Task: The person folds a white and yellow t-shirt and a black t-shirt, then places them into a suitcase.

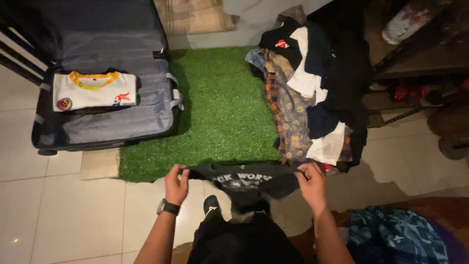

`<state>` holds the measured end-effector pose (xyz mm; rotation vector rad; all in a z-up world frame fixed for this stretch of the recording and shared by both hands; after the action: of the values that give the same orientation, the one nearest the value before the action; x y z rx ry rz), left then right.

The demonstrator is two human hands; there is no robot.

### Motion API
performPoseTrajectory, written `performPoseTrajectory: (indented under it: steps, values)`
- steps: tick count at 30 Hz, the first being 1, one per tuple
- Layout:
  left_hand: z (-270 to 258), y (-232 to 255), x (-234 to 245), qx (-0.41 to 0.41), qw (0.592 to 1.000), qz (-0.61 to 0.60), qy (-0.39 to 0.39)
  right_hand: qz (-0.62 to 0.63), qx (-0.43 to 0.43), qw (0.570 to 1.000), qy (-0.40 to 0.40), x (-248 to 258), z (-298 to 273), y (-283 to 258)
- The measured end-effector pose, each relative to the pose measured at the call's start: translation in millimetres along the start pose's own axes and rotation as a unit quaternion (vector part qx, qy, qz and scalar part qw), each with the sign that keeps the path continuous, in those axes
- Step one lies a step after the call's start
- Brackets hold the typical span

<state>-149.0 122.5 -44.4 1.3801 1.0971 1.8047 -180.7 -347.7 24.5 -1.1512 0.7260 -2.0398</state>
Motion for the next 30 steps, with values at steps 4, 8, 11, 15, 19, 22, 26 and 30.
performPoseTrajectory:
  steps: [4, 8, 11, 15, 19, 22, 26, 30]
  values:
    - [14.4, 45.6, 49.7, -0.065, 0.996, -0.005, 0.061, 0.073, -0.013, 0.997, -0.019, -8.5, -0.8, -16.8]
    - [27.8, 88.5, 90.4, -0.107, 0.994, 0.007, 0.03, 0.135, -0.066, 0.987, -0.06, -0.3, 5.2, -15.3]
    - [39.1, 114.6, 115.0, -0.071, 0.996, 0.05, -0.018, 0.066, -0.005, 0.992, -0.106, 10.3, 11.8, -13.1]
    - [53.4, 154.1, 125.6, -0.067, 0.99, 0.031, -0.119, 0.178, -0.062, 0.975, -0.12, 11.6, 12.6, 0.1]
    - [57.6, 207.8, 100.7, -0.233, 0.955, 0.068, -0.172, 0.006, -0.06, 0.982, -0.178, 0.9, 21.7, -4.7]
    - [55.7, 235.4, 71.9, -0.285, 0.934, 0.107, -0.185, -0.047, 0.034, 0.982, -0.181, -10.2, 30.4, -19.7]
    - [63.3, 235.0, 64.8, -0.29, 0.936, 0.143, -0.14, -0.039, -0.011, 0.994, -0.104, -1.6, 30.2, -6.3]
    - [70.5, 211.7, 80.4, -0.239, 0.951, 0.151, -0.126, -0.092, -0.134, 0.976, -0.143, 24.3, 30.9, 3.8]
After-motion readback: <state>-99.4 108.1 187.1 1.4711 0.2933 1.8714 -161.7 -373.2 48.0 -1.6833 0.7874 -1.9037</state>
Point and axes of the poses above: each hand's wrist, its own z-axis towards the middle knuckle, its own x-axis out of the back of the hand, y = z × x, the point moved 3 cm from there along z, towards the middle knuckle, and after that the axes turned 9 degrees about x, right-handed, at the moved point
